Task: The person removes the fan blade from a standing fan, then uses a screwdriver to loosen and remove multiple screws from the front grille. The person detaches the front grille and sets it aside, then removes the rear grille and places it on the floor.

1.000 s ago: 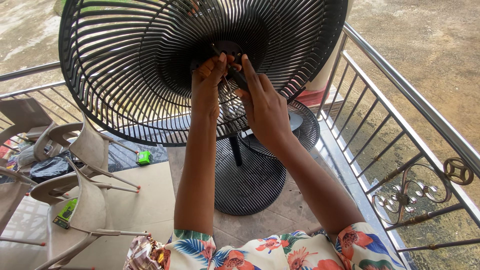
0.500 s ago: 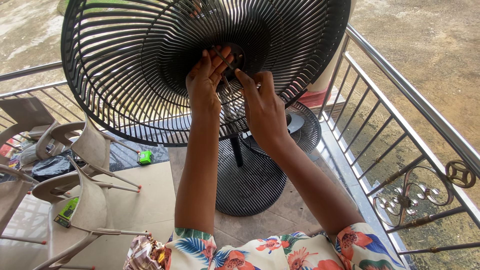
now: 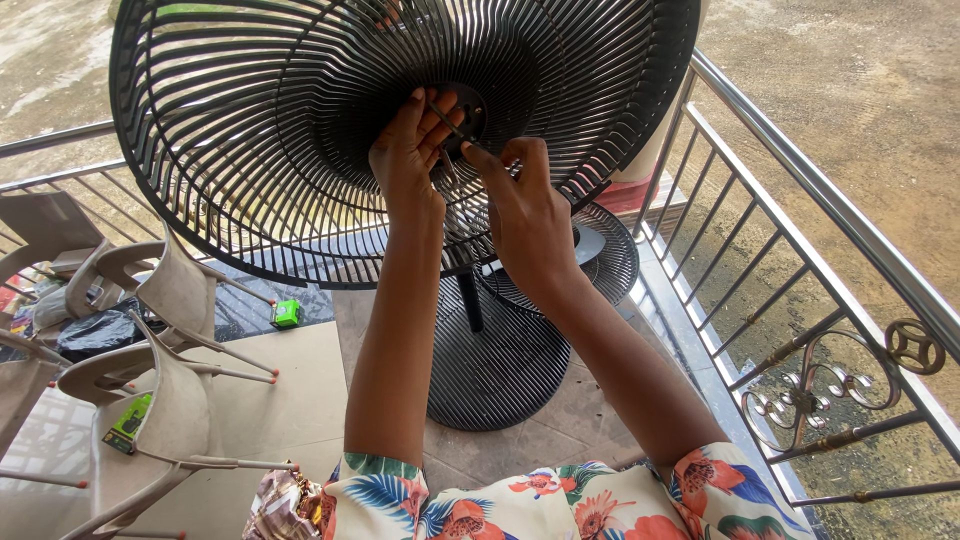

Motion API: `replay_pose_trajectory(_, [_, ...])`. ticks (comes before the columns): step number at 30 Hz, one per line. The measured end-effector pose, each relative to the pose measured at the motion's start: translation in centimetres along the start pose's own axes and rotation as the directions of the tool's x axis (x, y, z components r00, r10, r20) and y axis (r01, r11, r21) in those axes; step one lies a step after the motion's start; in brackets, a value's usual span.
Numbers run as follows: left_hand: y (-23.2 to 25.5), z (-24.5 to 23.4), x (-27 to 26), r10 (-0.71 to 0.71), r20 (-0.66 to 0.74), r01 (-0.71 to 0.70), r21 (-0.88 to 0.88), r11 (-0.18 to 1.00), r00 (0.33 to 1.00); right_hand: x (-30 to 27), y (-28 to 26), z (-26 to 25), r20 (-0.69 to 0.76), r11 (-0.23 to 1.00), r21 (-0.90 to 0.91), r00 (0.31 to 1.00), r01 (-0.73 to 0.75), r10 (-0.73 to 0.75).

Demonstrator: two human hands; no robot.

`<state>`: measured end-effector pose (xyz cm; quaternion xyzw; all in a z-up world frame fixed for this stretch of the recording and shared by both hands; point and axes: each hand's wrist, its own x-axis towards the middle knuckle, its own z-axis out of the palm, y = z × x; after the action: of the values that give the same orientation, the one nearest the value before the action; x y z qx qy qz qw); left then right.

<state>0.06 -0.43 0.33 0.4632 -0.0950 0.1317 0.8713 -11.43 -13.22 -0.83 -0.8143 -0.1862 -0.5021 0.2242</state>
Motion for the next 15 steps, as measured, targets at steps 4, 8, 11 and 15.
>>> replay_pose_trajectory(4, [-0.6,0.4,0.3,0.106,0.008,-0.105,-0.086,0.991,0.994,0.1,0.2,0.0,-0.006,1.000,-0.007,1.000,-0.013,0.013])
replay_pose_trajectory(8, [-1.0,0.5,0.7,0.159,0.005,-0.157,-0.125,0.980,0.987,0.1,0.3,-0.2,-0.017,0.999,-0.014,0.999,-0.030,0.029])
replay_pose_trajectory(11, [-1.6,0.8,0.5,0.271,0.000,-0.270,-0.051,0.961,0.963,0.1,0.5,-0.4,-0.031,1.000,-0.003,0.999,-0.020,0.020])
replay_pose_trajectory(15, [-1.9,0.9,0.5,0.369,-0.009,-0.368,0.065,0.928,0.929,0.2,0.6,-0.4,-0.027,0.999,0.004,0.999,-0.036,0.036])
